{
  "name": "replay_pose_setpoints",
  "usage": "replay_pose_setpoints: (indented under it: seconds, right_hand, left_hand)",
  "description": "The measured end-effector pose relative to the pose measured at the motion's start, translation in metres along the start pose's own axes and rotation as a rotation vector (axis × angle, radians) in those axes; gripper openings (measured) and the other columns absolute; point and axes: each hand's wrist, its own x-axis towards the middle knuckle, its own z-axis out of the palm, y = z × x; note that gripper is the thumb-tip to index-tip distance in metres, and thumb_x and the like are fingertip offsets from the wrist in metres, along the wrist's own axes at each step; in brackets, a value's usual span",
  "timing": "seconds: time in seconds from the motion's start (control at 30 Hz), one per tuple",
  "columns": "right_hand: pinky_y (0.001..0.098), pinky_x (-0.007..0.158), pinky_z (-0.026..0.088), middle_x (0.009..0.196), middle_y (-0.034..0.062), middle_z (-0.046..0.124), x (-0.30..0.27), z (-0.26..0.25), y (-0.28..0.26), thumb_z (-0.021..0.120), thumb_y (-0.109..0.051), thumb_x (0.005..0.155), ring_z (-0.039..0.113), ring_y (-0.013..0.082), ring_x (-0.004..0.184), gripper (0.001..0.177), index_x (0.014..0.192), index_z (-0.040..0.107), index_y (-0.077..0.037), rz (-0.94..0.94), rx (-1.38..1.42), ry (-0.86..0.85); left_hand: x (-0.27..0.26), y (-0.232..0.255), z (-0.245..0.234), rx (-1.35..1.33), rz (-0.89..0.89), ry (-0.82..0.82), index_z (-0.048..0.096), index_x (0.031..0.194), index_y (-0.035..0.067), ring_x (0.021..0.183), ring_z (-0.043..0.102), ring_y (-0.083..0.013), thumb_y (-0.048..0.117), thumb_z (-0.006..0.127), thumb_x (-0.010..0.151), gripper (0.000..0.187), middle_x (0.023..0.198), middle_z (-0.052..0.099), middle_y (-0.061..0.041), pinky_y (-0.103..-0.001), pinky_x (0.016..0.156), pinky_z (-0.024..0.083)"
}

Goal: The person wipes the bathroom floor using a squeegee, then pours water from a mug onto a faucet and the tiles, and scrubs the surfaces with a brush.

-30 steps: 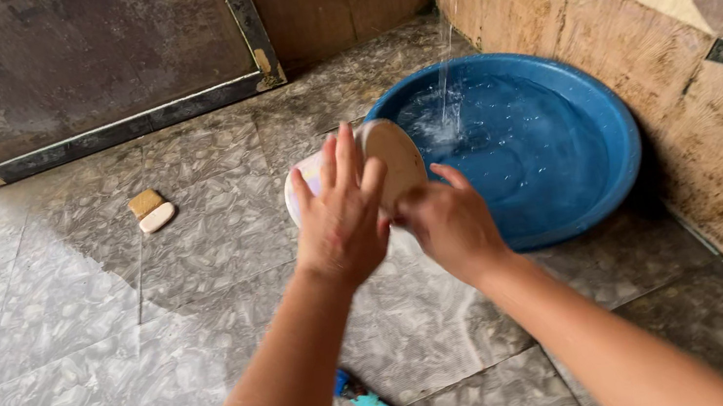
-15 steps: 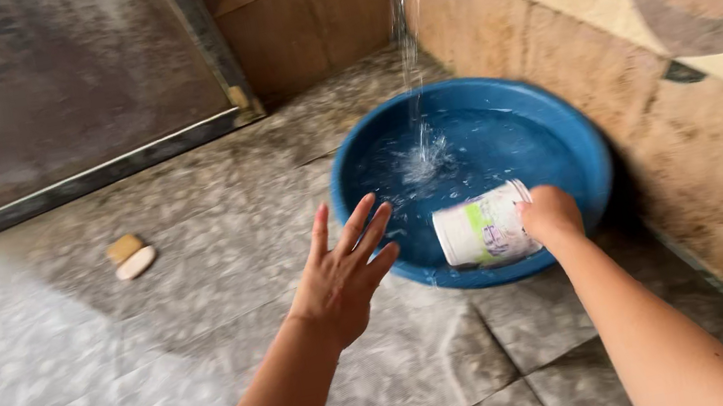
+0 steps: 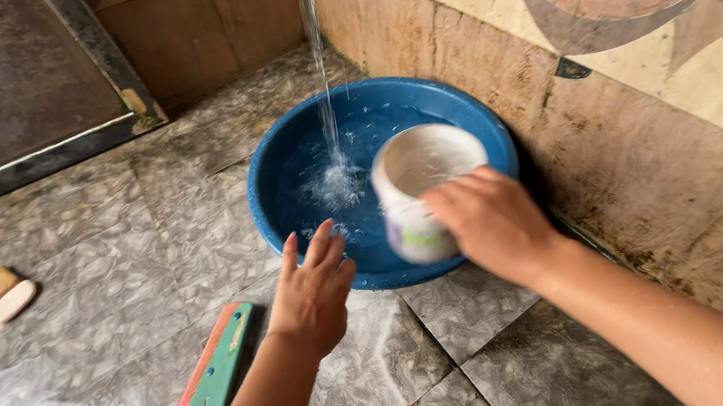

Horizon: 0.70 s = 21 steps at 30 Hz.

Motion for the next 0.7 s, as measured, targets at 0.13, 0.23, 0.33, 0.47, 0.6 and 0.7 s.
replay_pose_setpoints:
  seconds: [0.13,0.23,0.33,0.47,0.6,0.7]
  right_hand:
    - [0.0425,0.083,0.054,0.095,0.0115,0.076,0.050,-0.015,-0.074,0.058,-0.002,0.088,0.073,0.0273,0.090,0.019,0.101,0.072,-0.006,-0.161,0.124,-0.052]
    - [0.0440,0.086,0.053,0.096,0.0133,0.075,0.085,-0.022,-0.140,0.061,-0.007,0.087,0.072,0.0301,0.093,0.018,0.101,0.071,-0.005,-0.221,0.323,-0.088]
    - [0.0458,0.088,0.052,0.096,0.0150,0.074,0.118,-0.016,-0.210,0.063,-0.016,0.091,0.071,0.0342,0.093,0.018,0.103,0.071,-0.006,-0.163,0.628,-0.212]
    - [0.0465,0.084,0.053,0.095,0.0167,0.075,0.162,0.014,-0.274,0.059,-0.019,0.095,0.072,0.0350,0.095,0.019,0.102,0.070,-0.005,-0.050,0.765,-0.624]
    - [0.0461,0.087,0.053,0.099,0.0177,0.075,0.183,0.059,-0.295,0.059,-0.018,0.091,0.072,0.0350,0.096,0.021,0.105,0.072,-0.008,-0.021,0.796,-0.683]
    - [0.0458,0.085,0.054,0.099,0.0187,0.075,0.176,0.078,-0.286,0.060,-0.019,0.091,0.072,0.0359,0.096,0.022,0.107,0.071,-0.009,0.108,0.727,-0.700]
  left_hand:
    - [-0.014,-0.035,0.010,-0.280,-0.264,-0.068,0.065,0.125,0.018,0.149,0.029,-0.0255,0.020,0.060,0.092,0.034,0.146,0.049,-0.006,-0.053,0.120,0.030]
    - [-0.033,-0.087,0.036,-0.896,-0.552,-0.154,0.064,0.127,0.019,0.147,0.033,-0.0264,0.026,0.059,0.091,0.038,0.146,0.051,-0.007,-0.055,0.118,0.032]
    - [-0.068,-0.136,0.076,-1.545,-0.696,-0.259,0.063,0.130,0.020,0.146,0.037,-0.0273,0.032,0.057,0.090,0.042,0.145,0.054,-0.007,-0.057,0.116,0.033]
    - [-0.110,-0.203,0.129,-1.965,-0.740,-0.373,0.062,0.133,0.022,0.143,0.042,-0.0284,0.040,0.055,0.089,0.048,0.145,0.057,-0.008,-0.059,0.113,0.036]
    - [-0.118,-0.231,0.194,-2.040,-0.795,-0.389,0.060,0.136,0.024,0.141,0.047,-0.0296,0.048,0.053,0.088,0.055,0.144,0.060,-0.008,-0.061,0.110,0.038]
    - [-0.098,-0.221,0.245,-1.874,-0.880,-0.359,0.059,0.139,0.025,0.139,0.051,-0.0305,0.054,0.051,0.087,0.060,0.144,0.062,-0.009,-0.063,0.108,0.040]
